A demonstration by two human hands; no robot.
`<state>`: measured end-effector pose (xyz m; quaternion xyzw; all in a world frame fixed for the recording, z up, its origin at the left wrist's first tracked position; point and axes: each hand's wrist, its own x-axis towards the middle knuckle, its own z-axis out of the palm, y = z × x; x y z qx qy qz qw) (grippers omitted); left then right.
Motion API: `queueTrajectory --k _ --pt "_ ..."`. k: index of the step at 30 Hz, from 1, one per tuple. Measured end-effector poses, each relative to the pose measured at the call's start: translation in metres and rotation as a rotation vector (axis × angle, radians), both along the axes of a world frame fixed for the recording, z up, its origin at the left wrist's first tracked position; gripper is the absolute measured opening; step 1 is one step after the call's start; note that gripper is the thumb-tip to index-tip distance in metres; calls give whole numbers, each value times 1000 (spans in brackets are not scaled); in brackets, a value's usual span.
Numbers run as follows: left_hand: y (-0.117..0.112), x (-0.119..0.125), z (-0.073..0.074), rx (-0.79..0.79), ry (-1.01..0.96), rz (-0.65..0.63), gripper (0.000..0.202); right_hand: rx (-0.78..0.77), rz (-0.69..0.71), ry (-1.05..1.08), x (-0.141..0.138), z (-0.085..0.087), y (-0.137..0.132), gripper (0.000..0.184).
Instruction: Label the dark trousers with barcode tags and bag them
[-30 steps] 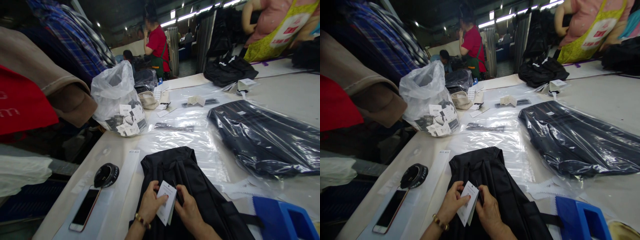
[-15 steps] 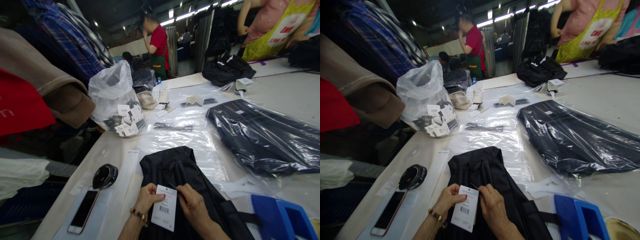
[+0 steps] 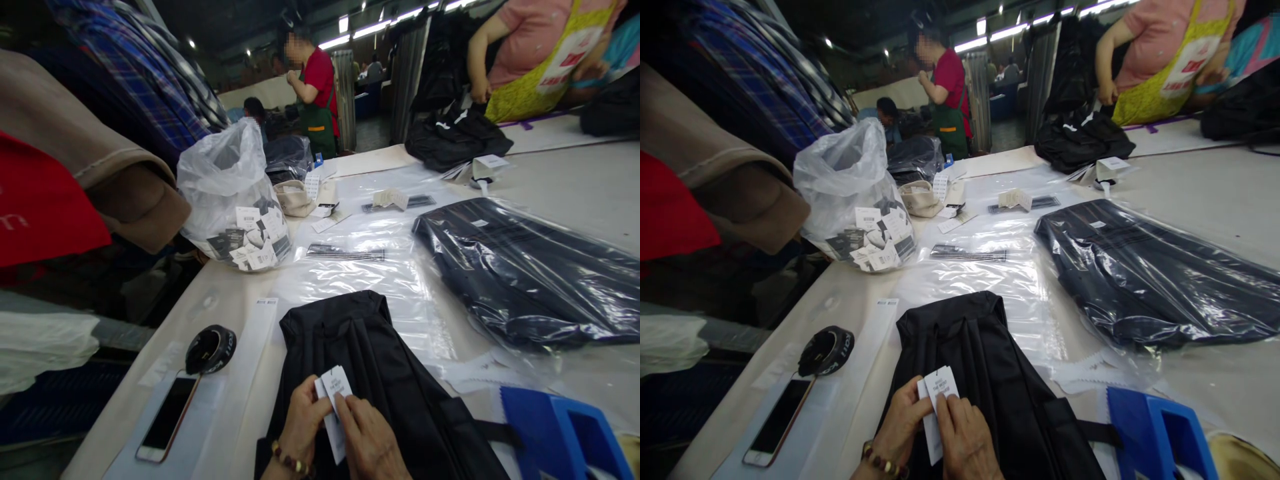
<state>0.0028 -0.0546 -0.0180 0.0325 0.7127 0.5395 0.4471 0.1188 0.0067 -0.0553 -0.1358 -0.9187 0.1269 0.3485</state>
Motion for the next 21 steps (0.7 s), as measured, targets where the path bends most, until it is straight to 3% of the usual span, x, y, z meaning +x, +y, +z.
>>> queueTrajectory --k 5,8,10,13,17,21 --pt "-8 0 0 105 -88 -47 26 -214 56 -56 9 -8 -5 53" --pt "-8 2 2 171 -167 -46 29 -341 -6 -34 8 -7 -7 57" --pt "-6 6 5 183 -160 -61 27 -434 -59 19 7 -6 -7 53" --pt "-4 9 7 160 -103 -109 33 -686 -27 18 5 -4 -1 41" --pt "3 -4 4 -37 202 -217 33 -1120 -69 -33 -7 -8 19 33" --pt "23 -33 -12 -101 765 -346 33 -1434 -127 91 -42 -17 42 30"
